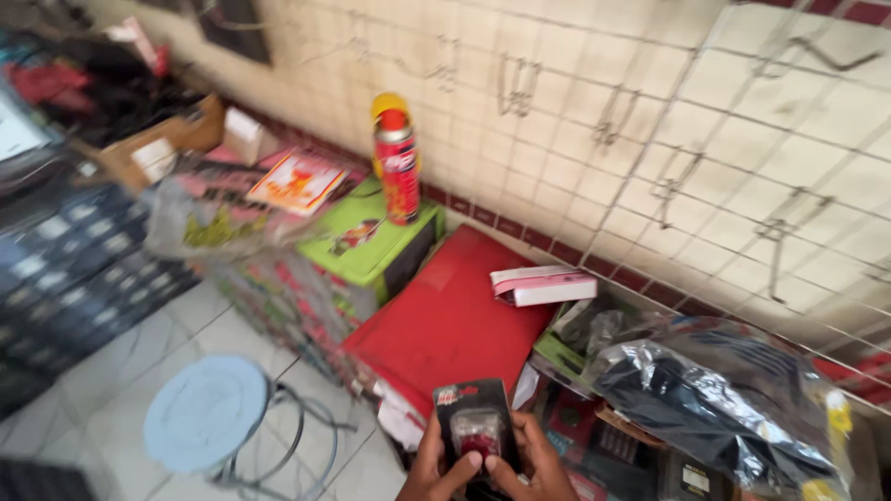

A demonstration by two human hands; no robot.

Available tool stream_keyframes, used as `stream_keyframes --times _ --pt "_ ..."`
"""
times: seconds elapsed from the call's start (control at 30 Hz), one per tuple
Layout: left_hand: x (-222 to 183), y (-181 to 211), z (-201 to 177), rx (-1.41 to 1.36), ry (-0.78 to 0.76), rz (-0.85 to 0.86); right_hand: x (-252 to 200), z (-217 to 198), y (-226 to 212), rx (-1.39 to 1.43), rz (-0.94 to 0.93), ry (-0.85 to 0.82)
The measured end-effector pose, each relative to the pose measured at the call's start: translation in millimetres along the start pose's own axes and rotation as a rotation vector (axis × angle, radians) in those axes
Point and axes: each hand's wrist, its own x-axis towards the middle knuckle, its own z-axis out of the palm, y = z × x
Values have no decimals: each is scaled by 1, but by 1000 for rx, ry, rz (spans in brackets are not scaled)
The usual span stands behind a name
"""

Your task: The person organizes packaged motorcycle parts by picking them up from a wire rack and placing them on a glass display counter.

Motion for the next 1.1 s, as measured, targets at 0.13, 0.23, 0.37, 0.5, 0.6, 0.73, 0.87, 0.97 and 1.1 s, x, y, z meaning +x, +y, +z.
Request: stream_keyframes --times 0.13,0.23,0.37,0.5,0.6,0.73,0.87,0.97,1.1 --pt "-9 29 20 88 55 50 0 1 -7 -112 -30 -62" --pt "-18 41 33 170 177 5 4 -1 3 -91 0 -114" --pt "-33 33 43 168 263 68 10 -5 24 -108 69 -209" --pt "-59 27 51 238 356 140 4 4 32 50 -144 -368" --pt "-72 33 49 358 383 141 -1 12 23 25 -128 -406" --pt "-96 49 48 483 458 58 -4 35 5 34 -90 -488" --pt "-133 56 54 352 660 -55 -16 68 -10 -4 -5 -612" --pt "-167 55 59 339 786 -31 -27 97 -22 -31 -57 -743" --pt "-213 50 58 281 896 176 -47 134 -37 -151 -88 -910"
